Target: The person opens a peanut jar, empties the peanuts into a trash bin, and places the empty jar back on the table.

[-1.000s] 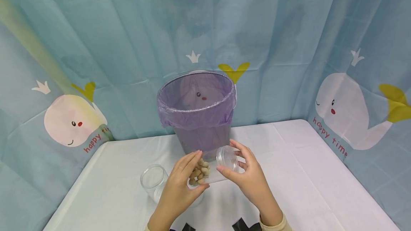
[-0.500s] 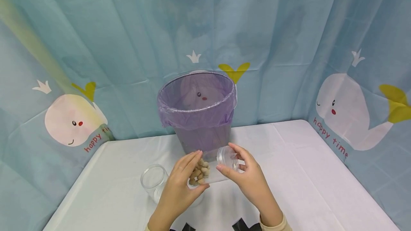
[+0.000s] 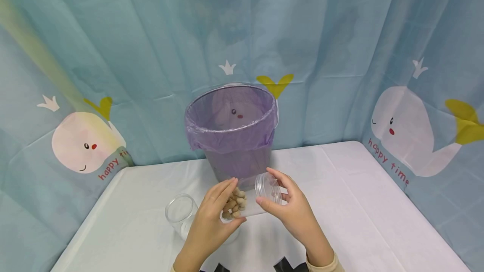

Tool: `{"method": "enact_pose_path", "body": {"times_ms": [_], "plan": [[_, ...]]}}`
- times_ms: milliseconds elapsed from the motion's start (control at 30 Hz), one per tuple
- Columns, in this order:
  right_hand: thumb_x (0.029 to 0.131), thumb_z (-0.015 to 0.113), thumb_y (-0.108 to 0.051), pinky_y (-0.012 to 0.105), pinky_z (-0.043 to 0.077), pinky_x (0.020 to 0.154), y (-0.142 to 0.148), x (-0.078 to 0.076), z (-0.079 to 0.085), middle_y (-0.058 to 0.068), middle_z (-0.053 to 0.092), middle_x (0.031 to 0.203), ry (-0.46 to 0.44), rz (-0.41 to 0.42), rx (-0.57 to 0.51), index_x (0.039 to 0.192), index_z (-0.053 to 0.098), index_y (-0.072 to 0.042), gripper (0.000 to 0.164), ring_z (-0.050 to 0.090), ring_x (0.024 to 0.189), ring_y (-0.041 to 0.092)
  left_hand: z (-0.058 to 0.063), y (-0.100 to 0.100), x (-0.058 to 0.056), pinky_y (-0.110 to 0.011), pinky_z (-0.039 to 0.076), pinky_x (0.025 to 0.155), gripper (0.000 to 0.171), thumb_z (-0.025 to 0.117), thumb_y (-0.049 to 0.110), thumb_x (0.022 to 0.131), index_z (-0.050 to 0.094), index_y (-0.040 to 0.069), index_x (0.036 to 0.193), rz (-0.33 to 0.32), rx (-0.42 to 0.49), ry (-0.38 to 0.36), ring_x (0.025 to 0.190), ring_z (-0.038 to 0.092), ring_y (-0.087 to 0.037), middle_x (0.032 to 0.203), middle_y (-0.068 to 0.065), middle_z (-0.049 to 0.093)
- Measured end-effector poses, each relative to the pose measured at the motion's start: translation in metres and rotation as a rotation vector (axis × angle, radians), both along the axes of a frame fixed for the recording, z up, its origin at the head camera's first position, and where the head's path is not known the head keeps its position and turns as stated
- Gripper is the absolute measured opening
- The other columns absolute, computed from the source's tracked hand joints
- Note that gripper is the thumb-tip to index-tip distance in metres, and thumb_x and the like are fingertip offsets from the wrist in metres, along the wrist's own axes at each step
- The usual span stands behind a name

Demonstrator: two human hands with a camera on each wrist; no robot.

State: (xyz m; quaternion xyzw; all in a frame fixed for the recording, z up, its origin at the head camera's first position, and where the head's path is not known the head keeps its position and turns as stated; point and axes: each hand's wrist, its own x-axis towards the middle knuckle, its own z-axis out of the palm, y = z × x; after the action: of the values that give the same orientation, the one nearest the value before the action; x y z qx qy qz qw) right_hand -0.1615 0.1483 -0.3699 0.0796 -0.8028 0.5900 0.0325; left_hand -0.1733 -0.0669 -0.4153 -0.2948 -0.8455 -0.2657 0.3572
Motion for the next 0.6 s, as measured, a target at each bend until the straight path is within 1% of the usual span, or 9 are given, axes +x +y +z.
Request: {"method": "enact_pose_path", "body": {"times_ms": [167,333,400,433,467,533,600], "plan": [[0.088,0.075,-0.019,0.021,0.049,0.095,-0.0005,0.0009,0.001,0.01,0.044,0.151,0.003,0.016,-0.015,0.147,0.046,-0.017,0.066,0.038,0.136,0.028,0.0007,-0.0001,0.0006,-0.036,0.054,0.103,0.102,0.1,0.016,0.05,0.055,0.012,0.141,0.001,0.002,0.001,0.125,0.057,-0.022,0.136,-0.005,0.061],[0.088,0.075,-0.019,0.019,0.05,0.094,-0.0013,0.002,0.0017,0.011,0.045,0.151,0.015,0.022,-0.027,0.147,0.047,-0.018,0.065,0.039,0.136,0.029,0.0005,-0.0003,0.0014,-0.036,0.053,0.104,0.1,0.1,0.017,0.05,0.055,0.011,0.14,0.007,-0.002,-0.011,0.125,0.057,-0.023,0.137,-0.004,0.061],[0.088,0.075,-0.019,0.02,0.05,0.095,-0.0015,0.0022,0.0017,0.01,0.045,0.151,0.012,0.021,-0.025,0.147,0.047,-0.018,0.065,0.039,0.137,0.029,0.0003,-0.0004,0.0018,-0.036,0.053,0.105,0.1,0.1,0.018,0.051,0.055,0.011,0.14,0.011,-0.007,-0.02,0.125,0.057,-0.022,0.138,-0.004,0.06],[0.088,0.075,-0.019,0.022,0.051,0.096,-0.0015,0.0023,0.0016,0.009,0.044,0.152,0.012,0.02,-0.022,0.147,0.047,-0.018,0.066,0.038,0.137,0.029,0.0004,-0.0005,0.0021,-0.035,0.052,0.106,0.1,0.1,0.019,0.051,0.055,0.011,0.14,0.016,-0.012,-0.024,0.126,0.057,-0.022,0.138,-0.004,0.06],[0.088,0.076,-0.02,0.027,0.051,0.099,-0.0015,0.0023,0.0017,0.009,0.043,0.152,0.01,0.019,-0.019,0.147,0.046,-0.018,0.066,0.038,0.138,0.03,0.0004,-0.0007,0.0024,-0.035,0.052,0.106,0.1,0.1,0.019,0.051,0.055,0.01,0.14,0.016,-0.011,-0.025,0.126,0.057,-0.022,0.138,-0.004,0.06],[0.087,0.076,-0.021,0.038,0.049,0.105,-0.0019,0.0026,0.002,0.007,0.04,0.155,0.004,0.015,-0.017,0.148,0.045,-0.02,0.069,0.036,0.14,0.031,0.0005,-0.0008,0.0023,-0.035,0.052,0.106,0.1,0.1,0.019,0.051,0.055,0.011,0.14,0.016,-0.011,-0.026,0.126,0.057,-0.022,0.138,-0.005,0.06],[0.086,0.077,-0.022,0.049,0.046,0.107,-0.0022,0.003,0.0025,0.006,0.037,0.157,-0.002,0.01,-0.02,0.149,0.042,-0.021,0.072,0.034,0.141,0.032,0.0006,-0.001,0.0022,-0.035,0.053,0.105,0.101,0.1,0.019,0.051,0.055,0.011,0.141,0.019,-0.01,-0.023,0.126,0.057,-0.022,0.137,-0.005,0.06]]}}
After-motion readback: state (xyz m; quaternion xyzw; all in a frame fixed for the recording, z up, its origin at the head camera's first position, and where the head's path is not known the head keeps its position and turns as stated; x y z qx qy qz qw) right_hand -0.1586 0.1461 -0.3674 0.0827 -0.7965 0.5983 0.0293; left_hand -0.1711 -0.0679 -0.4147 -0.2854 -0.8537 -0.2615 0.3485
